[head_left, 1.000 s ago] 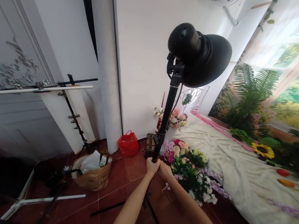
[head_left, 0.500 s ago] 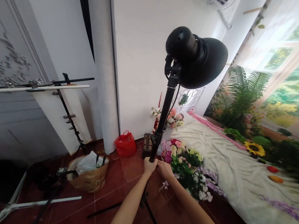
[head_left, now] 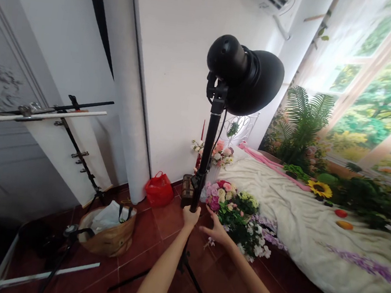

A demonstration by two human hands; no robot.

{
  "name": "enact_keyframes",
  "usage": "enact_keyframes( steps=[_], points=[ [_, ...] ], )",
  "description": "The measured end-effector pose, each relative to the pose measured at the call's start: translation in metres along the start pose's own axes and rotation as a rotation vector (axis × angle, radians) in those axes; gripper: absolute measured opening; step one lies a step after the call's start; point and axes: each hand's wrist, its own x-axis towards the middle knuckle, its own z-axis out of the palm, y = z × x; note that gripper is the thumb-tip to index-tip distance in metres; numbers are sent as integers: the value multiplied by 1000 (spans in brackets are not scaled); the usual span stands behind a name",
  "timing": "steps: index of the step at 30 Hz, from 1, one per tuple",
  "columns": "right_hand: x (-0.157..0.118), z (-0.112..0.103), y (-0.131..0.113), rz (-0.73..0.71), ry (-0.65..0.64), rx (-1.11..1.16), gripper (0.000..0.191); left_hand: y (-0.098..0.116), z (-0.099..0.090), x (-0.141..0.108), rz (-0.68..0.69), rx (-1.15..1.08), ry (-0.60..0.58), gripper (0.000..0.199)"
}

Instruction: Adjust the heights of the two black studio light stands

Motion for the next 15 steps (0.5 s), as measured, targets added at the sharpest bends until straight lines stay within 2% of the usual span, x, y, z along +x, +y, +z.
enact_keyframes(
  steps=[3,6,8,11,15],
  points=[
    [31,-40,-65,-169,188,322,105,2,-1,0,-2,-15,-22,25],
    [49,-70,-135,-352,287,458,118,4,-1,0,24,-10,-45,24],
    [57,-79,-172,-395,345,487,117,7,-2,-1,11,-4,-28,22],
    [67,-78,-198,-363,391,459,104,11,-2,-3,-38,-2,10,22],
    [80,-67,-195,-270,491,412,67,14,-4,-5,-29,29,-1,23]
  ],
)
